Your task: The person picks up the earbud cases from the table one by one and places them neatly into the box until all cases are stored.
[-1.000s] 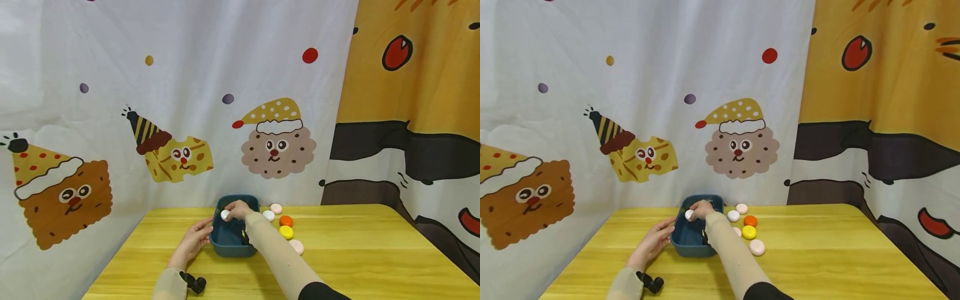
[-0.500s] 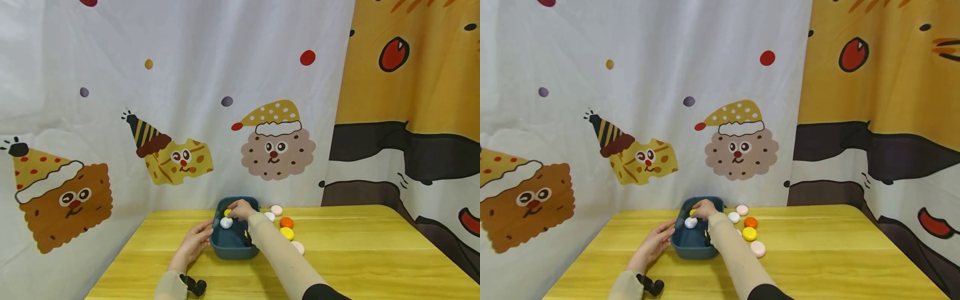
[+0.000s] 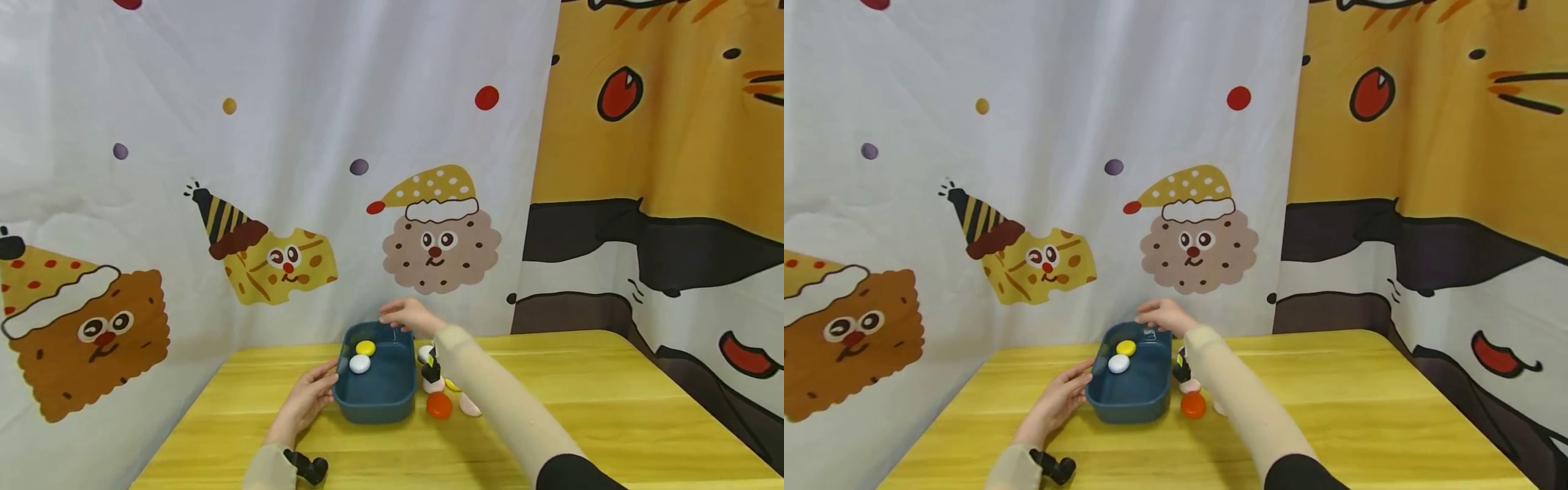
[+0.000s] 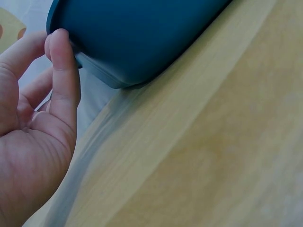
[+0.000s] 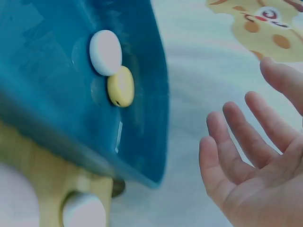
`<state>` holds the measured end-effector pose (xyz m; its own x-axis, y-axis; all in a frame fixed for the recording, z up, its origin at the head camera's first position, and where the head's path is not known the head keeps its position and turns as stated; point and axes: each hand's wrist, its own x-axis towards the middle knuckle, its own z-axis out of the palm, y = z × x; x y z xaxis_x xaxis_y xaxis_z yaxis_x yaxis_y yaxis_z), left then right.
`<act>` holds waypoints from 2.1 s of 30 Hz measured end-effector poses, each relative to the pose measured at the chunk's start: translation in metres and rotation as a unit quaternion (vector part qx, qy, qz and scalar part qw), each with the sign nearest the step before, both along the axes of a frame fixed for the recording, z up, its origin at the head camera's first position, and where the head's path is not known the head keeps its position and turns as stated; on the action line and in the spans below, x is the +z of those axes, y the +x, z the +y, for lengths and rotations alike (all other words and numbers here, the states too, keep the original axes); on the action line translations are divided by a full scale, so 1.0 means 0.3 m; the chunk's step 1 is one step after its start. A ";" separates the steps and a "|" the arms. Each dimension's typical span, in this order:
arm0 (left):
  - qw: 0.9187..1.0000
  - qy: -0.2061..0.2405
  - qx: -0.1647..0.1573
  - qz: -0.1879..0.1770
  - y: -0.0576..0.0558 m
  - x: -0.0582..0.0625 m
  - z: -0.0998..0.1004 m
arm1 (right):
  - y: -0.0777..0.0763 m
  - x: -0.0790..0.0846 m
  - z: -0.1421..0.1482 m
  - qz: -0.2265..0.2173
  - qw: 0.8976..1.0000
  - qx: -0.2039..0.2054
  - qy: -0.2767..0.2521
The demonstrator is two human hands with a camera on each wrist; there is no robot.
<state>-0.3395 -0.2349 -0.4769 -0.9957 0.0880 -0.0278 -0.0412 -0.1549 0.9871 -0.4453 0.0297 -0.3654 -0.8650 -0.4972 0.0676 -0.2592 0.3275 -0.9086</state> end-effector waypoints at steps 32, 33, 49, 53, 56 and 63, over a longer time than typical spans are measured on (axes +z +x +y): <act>1.000 0.008 -0.011 0.001 -0.014 0.017 -0.011 | 0.210 -0.264 0.549 -0.081 0.992 0.093 0.000; 1.000 0.008 -0.011 0.000 -0.013 0.016 -0.010 | 0.208 -0.274 0.556 -0.089 0.991 0.099 -0.006; 1.000 0.002 -0.005 -0.005 -0.012 0.020 -0.028 | 0.197 -0.320 0.561 -0.087 0.985 0.147 0.031; 1.000 -0.003 -0.007 -0.002 -0.023 0.021 -0.018 | 0.204 -0.306 0.567 -0.084 0.986 0.135 0.051; 1.000 -0.002 -0.010 0.002 -0.030 0.024 -0.013 | 0.208 -0.297 0.572 -0.080 0.987 0.128 0.062; 1.000 0.005 -0.007 -0.001 -0.026 0.025 -0.010 | 0.214 -0.293 0.574 -0.076 0.987 0.127 0.067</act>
